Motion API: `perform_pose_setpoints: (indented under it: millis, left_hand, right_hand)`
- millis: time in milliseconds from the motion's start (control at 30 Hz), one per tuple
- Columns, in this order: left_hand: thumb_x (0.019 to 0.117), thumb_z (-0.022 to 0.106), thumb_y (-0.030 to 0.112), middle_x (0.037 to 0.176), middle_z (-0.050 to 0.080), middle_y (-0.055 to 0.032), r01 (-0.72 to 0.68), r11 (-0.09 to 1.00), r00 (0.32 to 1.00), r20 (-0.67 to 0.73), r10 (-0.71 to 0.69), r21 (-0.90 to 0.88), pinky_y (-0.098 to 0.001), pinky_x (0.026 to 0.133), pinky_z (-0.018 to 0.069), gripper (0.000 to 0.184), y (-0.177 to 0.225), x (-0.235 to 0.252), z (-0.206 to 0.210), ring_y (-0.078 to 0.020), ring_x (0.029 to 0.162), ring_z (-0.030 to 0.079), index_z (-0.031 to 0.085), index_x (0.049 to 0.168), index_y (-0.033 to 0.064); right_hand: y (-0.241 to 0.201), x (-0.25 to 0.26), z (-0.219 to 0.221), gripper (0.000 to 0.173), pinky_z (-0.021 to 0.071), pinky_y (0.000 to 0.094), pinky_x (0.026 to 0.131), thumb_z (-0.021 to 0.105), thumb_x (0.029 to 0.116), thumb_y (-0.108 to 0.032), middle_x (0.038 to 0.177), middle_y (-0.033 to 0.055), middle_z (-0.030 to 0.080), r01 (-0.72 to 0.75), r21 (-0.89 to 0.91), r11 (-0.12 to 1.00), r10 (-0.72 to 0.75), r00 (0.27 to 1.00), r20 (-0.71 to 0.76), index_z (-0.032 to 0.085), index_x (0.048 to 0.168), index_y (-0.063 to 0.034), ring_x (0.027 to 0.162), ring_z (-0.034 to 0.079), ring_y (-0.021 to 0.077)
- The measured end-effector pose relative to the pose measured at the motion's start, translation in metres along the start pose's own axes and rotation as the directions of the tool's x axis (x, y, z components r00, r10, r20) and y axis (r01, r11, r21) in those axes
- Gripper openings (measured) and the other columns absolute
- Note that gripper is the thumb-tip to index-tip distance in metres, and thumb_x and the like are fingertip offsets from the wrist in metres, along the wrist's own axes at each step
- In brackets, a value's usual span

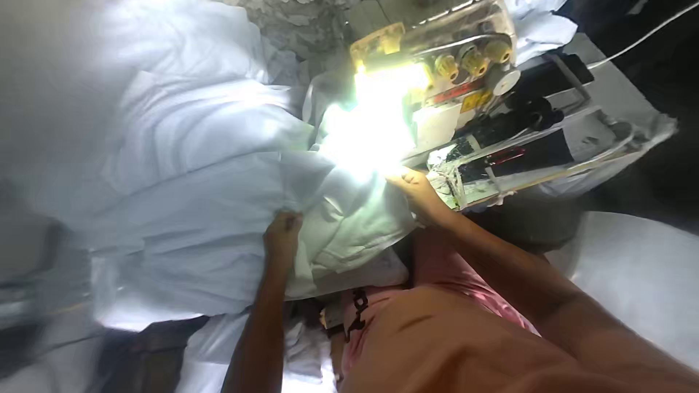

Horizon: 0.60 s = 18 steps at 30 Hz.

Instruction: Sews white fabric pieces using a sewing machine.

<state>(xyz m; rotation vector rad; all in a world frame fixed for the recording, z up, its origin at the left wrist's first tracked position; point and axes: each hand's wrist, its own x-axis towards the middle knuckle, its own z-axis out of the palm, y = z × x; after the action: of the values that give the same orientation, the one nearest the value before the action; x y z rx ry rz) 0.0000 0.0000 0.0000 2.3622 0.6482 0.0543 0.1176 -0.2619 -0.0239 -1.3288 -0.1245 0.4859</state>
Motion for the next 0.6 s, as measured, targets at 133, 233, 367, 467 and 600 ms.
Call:
perform_pose_setpoints:
  millis: [133,233,367,467,600]
  left_hand:
    - [0.0998,0.068,0.03,0.112,0.068,-0.0291,0.025,0.987,0.997,0.067,-0.036,0.156,-0.0695,0.088,0.048,0.05,0.018,-0.007,0.004,-0.0485,0.103,0.066,0.055,0.137,-0.002]
    - [0.1025,0.063,0.023,0.109,0.068,-0.0299,0.035,0.97,0.997,0.052,-0.049,0.24,-0.0731,0.084,0.0458,0.039,0.017,-0.006,0.011,-0.0521,0.1,0.065,0.059,0.133,-0.0007]
    - [0.1065,0.054,0.018,0.104,0.066,-0.0244,-0.01,0.992,0.99,-0.139,-0.008,-0.125,-0.0514,0.087,0.051,0.031,0.001,-0.007,0.008,-0.0307,0.093,0.064,0.06,0.119,-0.0096]
    - [0.1067,0.053,0.02,0.096,0.061,0.0032,0.012,0.913,0.975,-0.197,-0.101,-0.408,-0.0234,0.077,0.0523,0.022,0.038,-0.03,-0.008,0.0007,0.082,0.059,0.058,0.12,0.0042]
    - [0.0958,0.063,0.011,0.084,0.067,0.0077,-0.332,0.9,0.934,0.033,0.355,-0.282,-0.0101,0.071,0.0508,0.017,0.067,-0.083,-0.022,0.0111,0.075,0.06,0.066,0.105,-0.0029]
  right_hand:
    - [0.001,0.0,0.0,0.016,0.0558,0.0236,0.071,0.052,0.1067,-0.015,0.081,-0.0001,0.066,0.049,0.049,0.998,-0.048,0.999,-0.018,0.062,0.101,-0.003,0.073,0.064,0.0041]
    - [-0.004,0.001,0.001,0.015,0.0539,0.0224,0.069,0.052,0.1063,-0.012,0.078,-0.0011,0.063,0.087,0.053,0.995,-0.085,0.995,-0.044,0.06,0.095,-0.0047,0.071,0.062,0.0035]
    - [-0.009,0.001,0.002,0.015,0.0521,0.0204,0.065,0.055,0.1041,-0.009,0.074,-0.0023,0.062,0.12,0.028,0.992,-0.115,0.984,-0.132,0.061,0.091,-0.0049,0.066,0.06,0.0018]
    - [-0.013,-0.004,0.0,0.011,0.0514,0.0175,0.063,0.056,0.1023,-0.005,0.073,-0.0043,0.061,0.148,0.023,0.989,-0.141,0.971,-0.191,0.062,0.093,-0.0042,0.064,0.058,-0.0006]
    - [-0.012,-0.009,-0.003,0.005,0.0529,0.0176,0.065,0.056,0.1011,-0.003,0.076,-0.0037,0.063,0.129,0.027,0.991,-0.124,0.984,-0.128,0.061,0.101,-0.0021,0.066,0.06,-0.0008]
